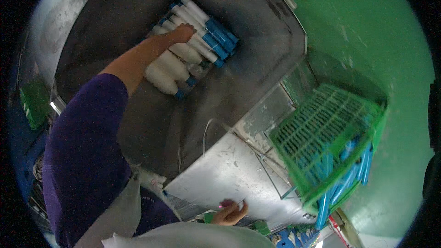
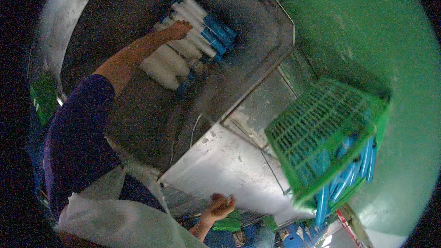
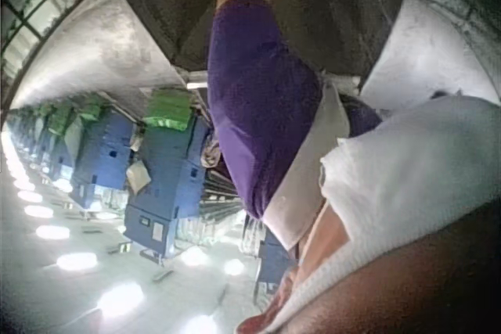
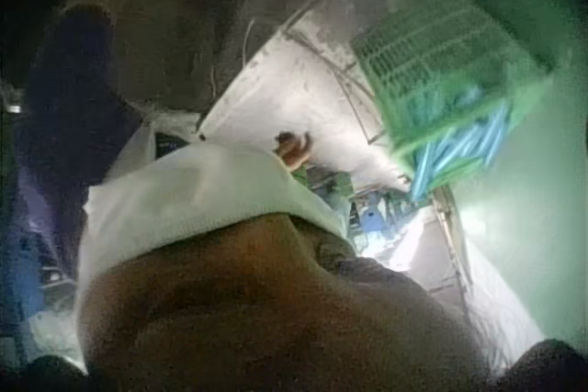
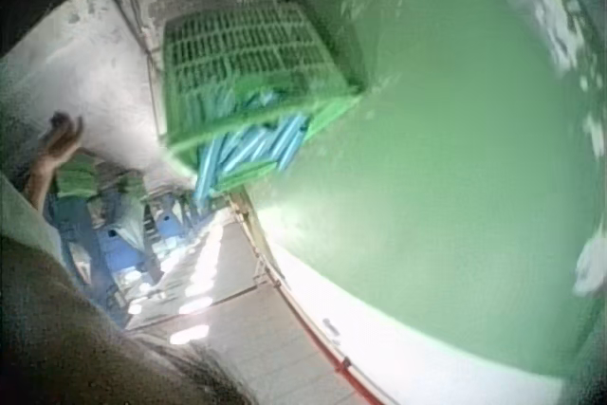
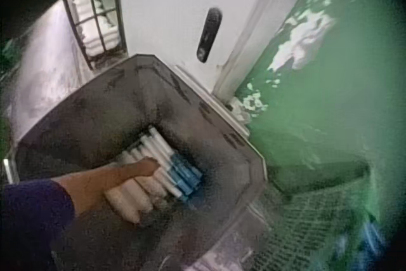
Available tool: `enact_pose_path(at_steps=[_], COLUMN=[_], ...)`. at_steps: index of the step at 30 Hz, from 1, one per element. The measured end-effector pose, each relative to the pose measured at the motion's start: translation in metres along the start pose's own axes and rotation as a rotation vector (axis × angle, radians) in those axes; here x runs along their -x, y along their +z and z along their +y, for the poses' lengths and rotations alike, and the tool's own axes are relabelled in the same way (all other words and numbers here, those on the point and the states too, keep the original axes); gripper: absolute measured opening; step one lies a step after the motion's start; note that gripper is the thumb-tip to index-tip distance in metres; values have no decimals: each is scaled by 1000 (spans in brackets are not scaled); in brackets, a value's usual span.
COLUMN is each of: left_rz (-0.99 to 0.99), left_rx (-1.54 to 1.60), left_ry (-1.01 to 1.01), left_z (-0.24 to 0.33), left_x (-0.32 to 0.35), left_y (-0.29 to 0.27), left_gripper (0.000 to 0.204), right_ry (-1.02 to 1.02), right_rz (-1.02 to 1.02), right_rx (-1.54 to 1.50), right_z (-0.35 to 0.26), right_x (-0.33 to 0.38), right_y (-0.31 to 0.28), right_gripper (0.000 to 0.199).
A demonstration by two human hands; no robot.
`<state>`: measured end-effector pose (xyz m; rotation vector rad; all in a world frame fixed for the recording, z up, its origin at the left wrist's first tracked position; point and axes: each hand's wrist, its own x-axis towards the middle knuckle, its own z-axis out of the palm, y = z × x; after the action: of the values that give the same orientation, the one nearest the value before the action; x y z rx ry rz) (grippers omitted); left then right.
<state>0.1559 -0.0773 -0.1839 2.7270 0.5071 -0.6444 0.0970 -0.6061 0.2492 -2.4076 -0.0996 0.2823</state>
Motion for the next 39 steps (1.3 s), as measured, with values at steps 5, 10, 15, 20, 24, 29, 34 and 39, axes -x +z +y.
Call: enact_pose_path(at_steps=[5,10,15,20,24,29,34,39], left_rz=[180,-38,71,359,529,540,284,18], left_rx=[-168,-163,-284,164,528,1285,1830,1915], left_ry=[12,-51,333,587,337,148,115,90], left_z=[22,15,-6,-16,26,129,268,354], left_x=[-106,-144,-114,-6,88,207,322,406], left_y=[21,34,30,-41,-152,-300,-314,-243], left_gripper=[56,82,80,68,58,59,58,57], right_ry=[394,380,350,263,-54,-169,-304,-359], right_rz=[160,78,24,-34,-152,-225,-210,-98], right_rx=[-220,-69,-81,-200,-232,-432,-744,-748], right_z=[2,-9,-30,-48,-55,-69,-87,-78], right_x=[13,2,-6,-4,-7,1,32,61], right_y=[42,77,89,85,85,83,54,18], right_gripper=[35,32,30,28,23,22,21,19])
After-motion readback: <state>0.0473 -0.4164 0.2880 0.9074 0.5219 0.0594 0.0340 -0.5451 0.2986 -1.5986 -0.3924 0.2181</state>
